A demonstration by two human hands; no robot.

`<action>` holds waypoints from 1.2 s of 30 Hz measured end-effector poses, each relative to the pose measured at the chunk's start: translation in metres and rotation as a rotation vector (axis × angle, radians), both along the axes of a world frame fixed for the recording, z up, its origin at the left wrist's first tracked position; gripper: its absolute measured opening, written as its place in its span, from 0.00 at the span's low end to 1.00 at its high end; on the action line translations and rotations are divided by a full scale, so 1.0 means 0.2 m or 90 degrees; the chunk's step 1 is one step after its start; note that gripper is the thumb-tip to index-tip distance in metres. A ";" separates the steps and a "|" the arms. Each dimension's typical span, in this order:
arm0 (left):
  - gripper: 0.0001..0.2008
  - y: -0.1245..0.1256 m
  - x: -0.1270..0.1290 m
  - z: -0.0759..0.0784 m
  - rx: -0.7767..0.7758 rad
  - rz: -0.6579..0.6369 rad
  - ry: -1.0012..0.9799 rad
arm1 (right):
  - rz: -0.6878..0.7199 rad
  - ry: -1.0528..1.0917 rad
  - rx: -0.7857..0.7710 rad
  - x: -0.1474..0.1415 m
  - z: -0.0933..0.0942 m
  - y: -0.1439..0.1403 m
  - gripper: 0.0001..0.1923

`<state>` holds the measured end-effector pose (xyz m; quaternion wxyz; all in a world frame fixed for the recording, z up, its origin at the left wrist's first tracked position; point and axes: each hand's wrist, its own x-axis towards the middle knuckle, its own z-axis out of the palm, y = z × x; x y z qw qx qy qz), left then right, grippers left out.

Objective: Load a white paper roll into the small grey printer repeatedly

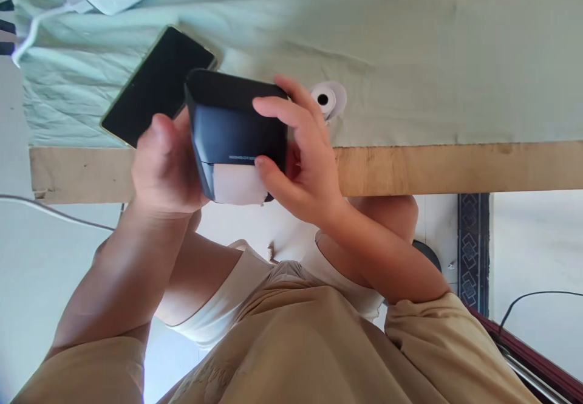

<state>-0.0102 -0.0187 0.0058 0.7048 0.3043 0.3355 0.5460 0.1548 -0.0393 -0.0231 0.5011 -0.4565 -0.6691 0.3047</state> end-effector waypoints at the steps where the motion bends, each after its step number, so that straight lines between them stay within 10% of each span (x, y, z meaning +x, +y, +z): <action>1: 0.16 0.01 -0.01 0.00 -0.006 0.000 -0.022 | -0.003 0.020 0.011 0.00 -0.02 0.00 0.23; 5: 0.16 0.03 -0.04 -0.05 -0.012 0.031 -0.004 | -0.022 0.005 0.026 0.02 0.01 -0.02 0.23; 14: 0.15 0.03 -0.04 -0.02 -0.034 0.022 -0.050 | 0.077 -0.346 0.060 0.09 0.41 0.16 0.25; 36: 0.08 0.06 -0.07 -0.01 -0.093 0.046 -0.025 | 0.184 -0.434 0.049 0.07 0.46 0.27 0.31</action>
